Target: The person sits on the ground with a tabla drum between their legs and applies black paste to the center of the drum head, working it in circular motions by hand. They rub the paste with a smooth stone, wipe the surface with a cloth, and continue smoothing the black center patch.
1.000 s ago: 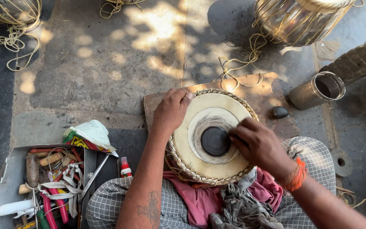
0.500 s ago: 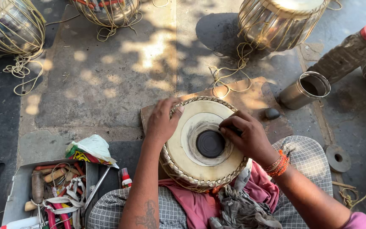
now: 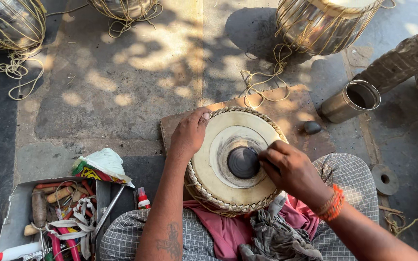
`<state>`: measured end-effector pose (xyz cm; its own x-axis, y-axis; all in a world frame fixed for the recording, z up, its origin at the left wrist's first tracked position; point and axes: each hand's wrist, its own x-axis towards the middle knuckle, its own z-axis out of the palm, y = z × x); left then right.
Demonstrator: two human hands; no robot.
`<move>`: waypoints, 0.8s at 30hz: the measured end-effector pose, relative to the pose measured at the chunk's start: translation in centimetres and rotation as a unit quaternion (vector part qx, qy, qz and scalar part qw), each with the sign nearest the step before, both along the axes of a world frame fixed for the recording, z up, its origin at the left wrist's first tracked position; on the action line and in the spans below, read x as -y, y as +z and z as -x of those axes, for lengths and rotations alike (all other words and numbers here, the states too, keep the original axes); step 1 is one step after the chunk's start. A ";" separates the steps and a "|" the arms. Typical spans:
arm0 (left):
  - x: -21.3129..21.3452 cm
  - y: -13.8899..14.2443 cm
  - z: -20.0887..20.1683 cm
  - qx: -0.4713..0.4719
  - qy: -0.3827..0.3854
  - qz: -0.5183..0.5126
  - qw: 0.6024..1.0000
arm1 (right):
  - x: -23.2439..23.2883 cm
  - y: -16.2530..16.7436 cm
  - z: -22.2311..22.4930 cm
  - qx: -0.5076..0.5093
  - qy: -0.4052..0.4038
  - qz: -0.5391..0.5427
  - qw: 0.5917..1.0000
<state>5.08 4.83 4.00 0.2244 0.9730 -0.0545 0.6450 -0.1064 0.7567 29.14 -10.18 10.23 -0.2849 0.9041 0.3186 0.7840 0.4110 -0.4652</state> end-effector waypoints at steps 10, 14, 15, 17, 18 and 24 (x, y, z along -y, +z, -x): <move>1.4 -0.6 0.3 -0.071 0.065 -0.064 0.993 | -0.9 -1.4 -0.7 -0.148 -0.118 0.033 0.981; 0.6 -0.7 0.7 0.109 -0.074 -0.256 0.958 | -3.0 -0.5 -1.1 -0.107 -0.069 0.039 0.991; 0.4 -0.7 0.7 0.114 -0.072 -0.189 0.973 | -3.4 -0.2 -1.1 -0.096 -0.061 0.053 0.992; 0.1 -0.8 0.6 0.119 -0.069 -0.050 0.989 | -4.4 0.2 -0.8 -0.080 -0.007 0.063 0.995; 0.1 -0.8 0.6 0.107 -0.054 -0.031 0.992 | -4.8 0.4 -0.7 -0.075 0.017 0.064 0.995; 0.5 -0.5 0.4 0.064 -0.022 0.011 0.998 | -5.1 0.2 -0.8 0.003 0.067 0.029 0.997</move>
<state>4.70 4.30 3.49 0.2729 0.9610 -0.0449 0.5386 -0.1139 0.8349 29.98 -5.07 10.47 -0.4065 0.8744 0.2648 0.7270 0.4851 -0.4860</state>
